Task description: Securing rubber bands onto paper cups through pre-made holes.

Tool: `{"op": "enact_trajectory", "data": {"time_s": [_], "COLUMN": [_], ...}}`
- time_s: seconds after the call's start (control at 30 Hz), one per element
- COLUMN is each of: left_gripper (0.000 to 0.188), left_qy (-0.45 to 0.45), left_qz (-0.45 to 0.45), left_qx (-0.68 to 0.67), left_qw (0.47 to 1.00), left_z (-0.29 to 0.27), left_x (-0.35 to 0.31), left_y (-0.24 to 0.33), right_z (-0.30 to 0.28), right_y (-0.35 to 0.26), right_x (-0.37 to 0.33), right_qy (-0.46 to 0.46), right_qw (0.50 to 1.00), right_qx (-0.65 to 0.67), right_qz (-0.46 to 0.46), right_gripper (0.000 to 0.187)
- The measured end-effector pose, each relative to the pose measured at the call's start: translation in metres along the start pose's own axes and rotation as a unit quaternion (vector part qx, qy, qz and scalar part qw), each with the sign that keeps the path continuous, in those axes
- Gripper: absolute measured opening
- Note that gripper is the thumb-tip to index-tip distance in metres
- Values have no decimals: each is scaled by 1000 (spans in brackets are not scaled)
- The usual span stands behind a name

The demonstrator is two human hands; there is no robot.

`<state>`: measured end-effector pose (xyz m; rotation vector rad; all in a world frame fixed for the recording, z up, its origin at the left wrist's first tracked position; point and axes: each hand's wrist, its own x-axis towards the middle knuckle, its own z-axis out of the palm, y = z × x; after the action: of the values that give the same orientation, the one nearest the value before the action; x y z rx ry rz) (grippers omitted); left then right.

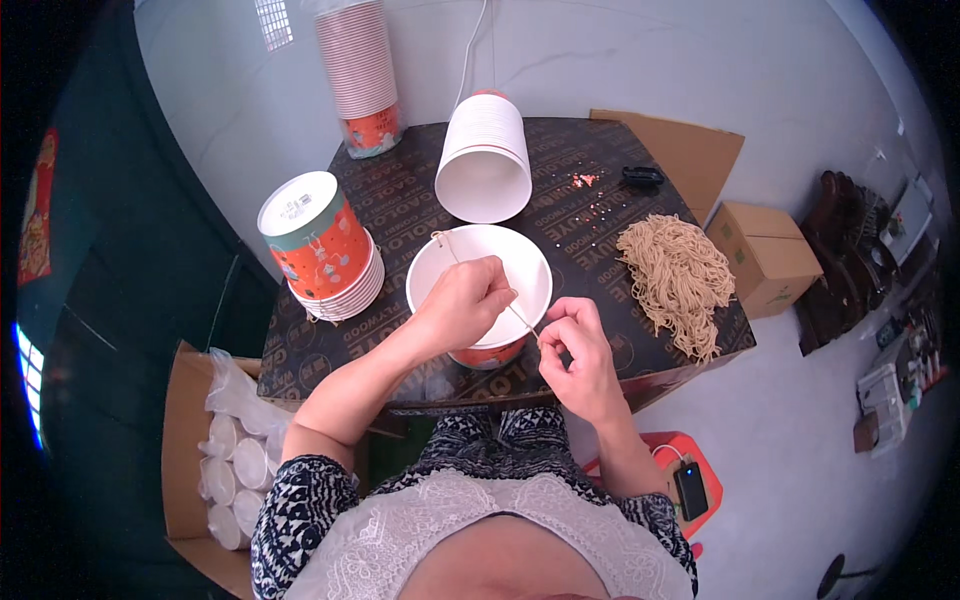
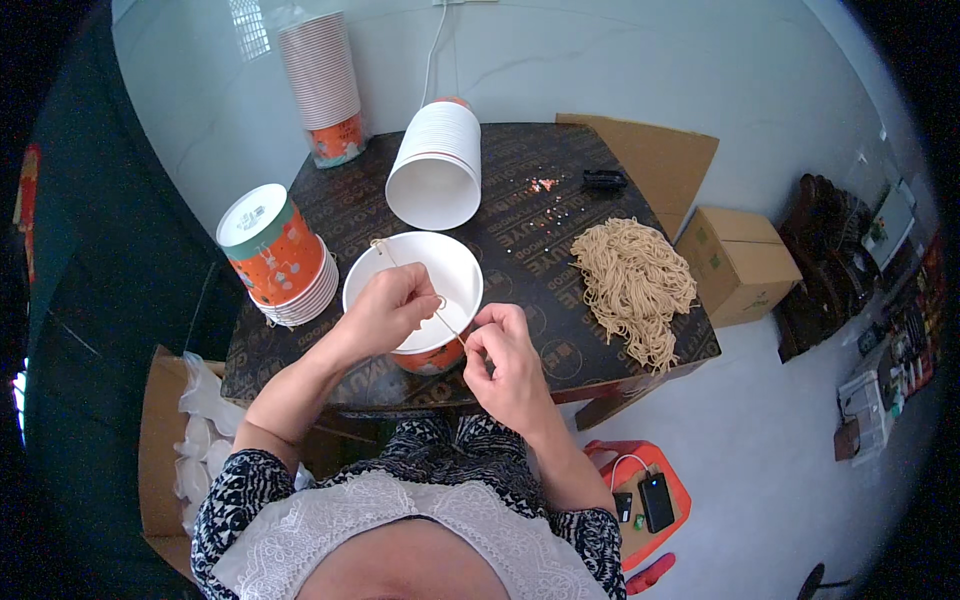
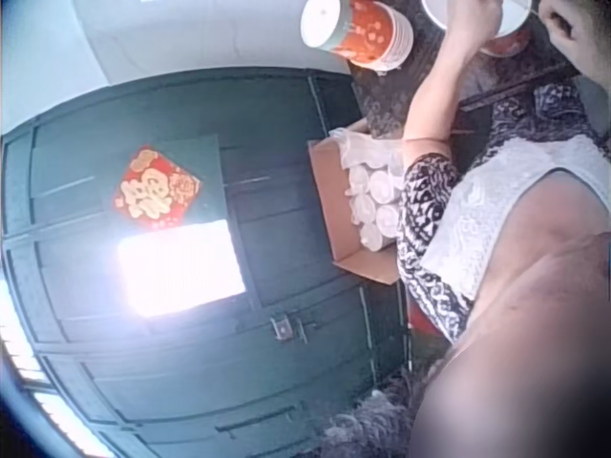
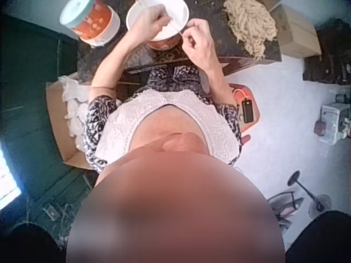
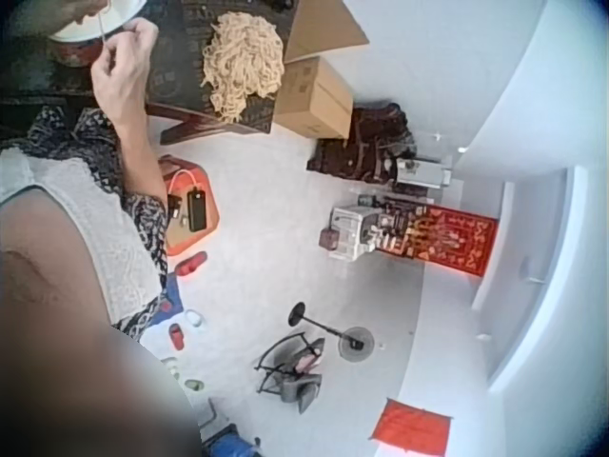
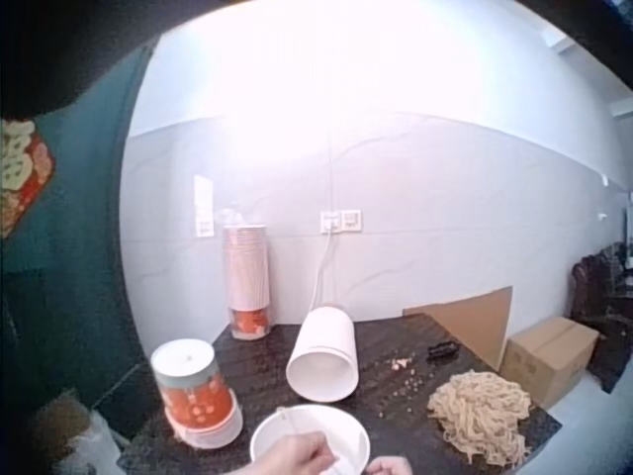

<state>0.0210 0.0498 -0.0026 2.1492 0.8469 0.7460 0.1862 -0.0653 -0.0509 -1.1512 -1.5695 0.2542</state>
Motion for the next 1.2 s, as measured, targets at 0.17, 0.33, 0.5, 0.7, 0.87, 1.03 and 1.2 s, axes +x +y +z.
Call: {"op": "enact_trajectory", "data": {"time_s": [0.17,0.33,0.5,0.7,0.87,1.03,1.2], "left_gripper": [14,18,17,14,11,10,9], "left_qy": [-13,-4,-6,8,17,10,9], "left_qz": [-1,-11,-4,22,115,135,102], "left_qx": [23,-14,3,49,37,30,30], "left_qw": [1000,1000,1000,999,993,990,994], "left_z": [-5,-3,-4,-5,-3,1,2], "left_x": [2,1,3,2,-4,-7,-11], "left_y": [7,10,5,11,23,25,20], "right_z": [-4,5,10,14,14,21,22], "right_y": [6,4,8,7,-2,11,18], "right_x": [-1,-3,-2,3,16,11,10], "right_qy": [-26,-14,13,82,108,56,79], "right_qw": [998,984,996,994,990,994,990], "right_qx": [51,126,53,-45,-26,96,98], "right_qz": [38,122,64,-47,-88,-23,-62], "right_gripper": [11,12,6,6,11,12,10]}}
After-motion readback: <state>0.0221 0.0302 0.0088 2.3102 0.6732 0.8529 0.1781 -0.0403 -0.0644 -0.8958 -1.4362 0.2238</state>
